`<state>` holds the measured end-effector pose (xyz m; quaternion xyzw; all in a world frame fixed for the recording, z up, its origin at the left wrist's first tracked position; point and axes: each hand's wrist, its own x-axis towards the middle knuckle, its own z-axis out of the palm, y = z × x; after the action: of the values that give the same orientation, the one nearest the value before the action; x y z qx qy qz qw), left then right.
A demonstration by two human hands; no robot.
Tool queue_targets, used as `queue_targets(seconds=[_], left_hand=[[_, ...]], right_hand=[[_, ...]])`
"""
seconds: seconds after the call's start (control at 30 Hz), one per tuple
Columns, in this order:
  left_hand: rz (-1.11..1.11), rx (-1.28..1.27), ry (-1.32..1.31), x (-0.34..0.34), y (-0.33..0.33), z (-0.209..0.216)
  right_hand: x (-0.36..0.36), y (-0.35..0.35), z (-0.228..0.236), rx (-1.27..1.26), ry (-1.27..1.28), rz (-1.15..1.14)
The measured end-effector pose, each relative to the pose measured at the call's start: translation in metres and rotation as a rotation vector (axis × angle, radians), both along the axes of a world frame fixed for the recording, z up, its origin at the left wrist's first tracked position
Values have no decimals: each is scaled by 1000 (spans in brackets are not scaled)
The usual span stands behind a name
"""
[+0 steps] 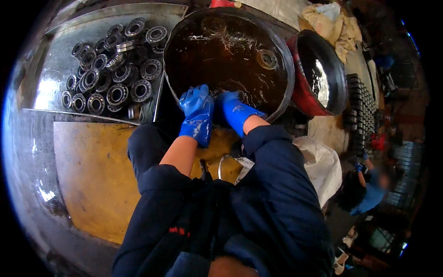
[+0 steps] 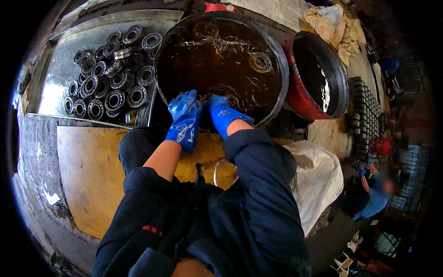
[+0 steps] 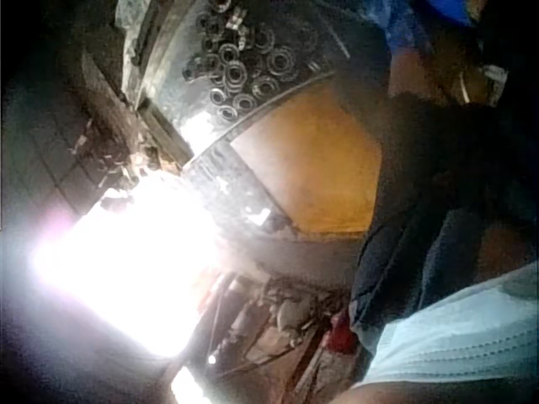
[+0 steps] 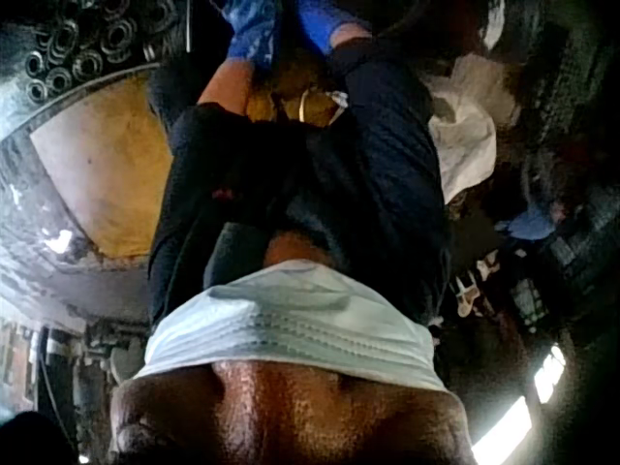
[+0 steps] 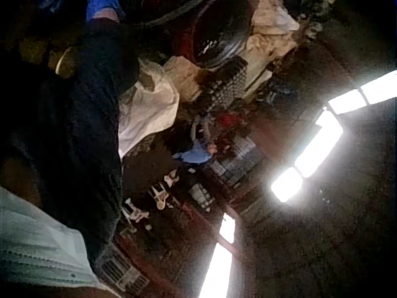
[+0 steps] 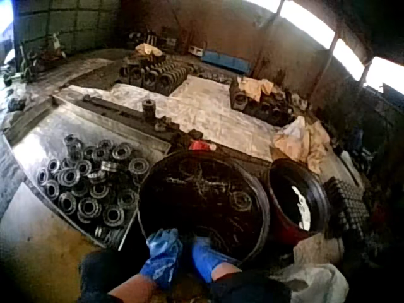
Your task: The person repeatedly dips metal bearings into a dark liquid in a bucket, rubs them by hand, and places them into a metal tray. The process is repeated for multiple bearings throughout the clip.
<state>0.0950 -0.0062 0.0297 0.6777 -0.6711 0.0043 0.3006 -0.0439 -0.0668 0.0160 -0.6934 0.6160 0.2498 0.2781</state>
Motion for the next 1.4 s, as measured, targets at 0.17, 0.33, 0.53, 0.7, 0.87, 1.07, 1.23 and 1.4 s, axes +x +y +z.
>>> queue_targets(seconds=[0.17, 0.33, 0.53, 0.7, 0.87, 1.07, 1.23, 1.4], left_hand=[[-21, 108, -12, -7, 3, 5], [-6, 107, 8, -4, 3, 6], [-28, 237, 30, -12, 0, 6], [-24, 254, 20, 2, 2, -1], [34, 293, -14, 19, 9, 3], [-19, 4, -2, -11, -2, 3], [4, 271, 15, 16, 8, 1], [9, 52, -19, 7, 7, 2]], right_hand=[[-4, 4, 0, -4, 85, 326], [-23, 21, -3, 28, -85, -72], [6, 14, 5, -56, 109, 394], [7, -3, -1, 91, 139, 225], [17, 31, 26, -44, -56, 100], [-3, 0, -18, -122, 100, 524], [13, 14, 14, 23, -176, -228], [-6, 26, 6, -199, -220, 159]])
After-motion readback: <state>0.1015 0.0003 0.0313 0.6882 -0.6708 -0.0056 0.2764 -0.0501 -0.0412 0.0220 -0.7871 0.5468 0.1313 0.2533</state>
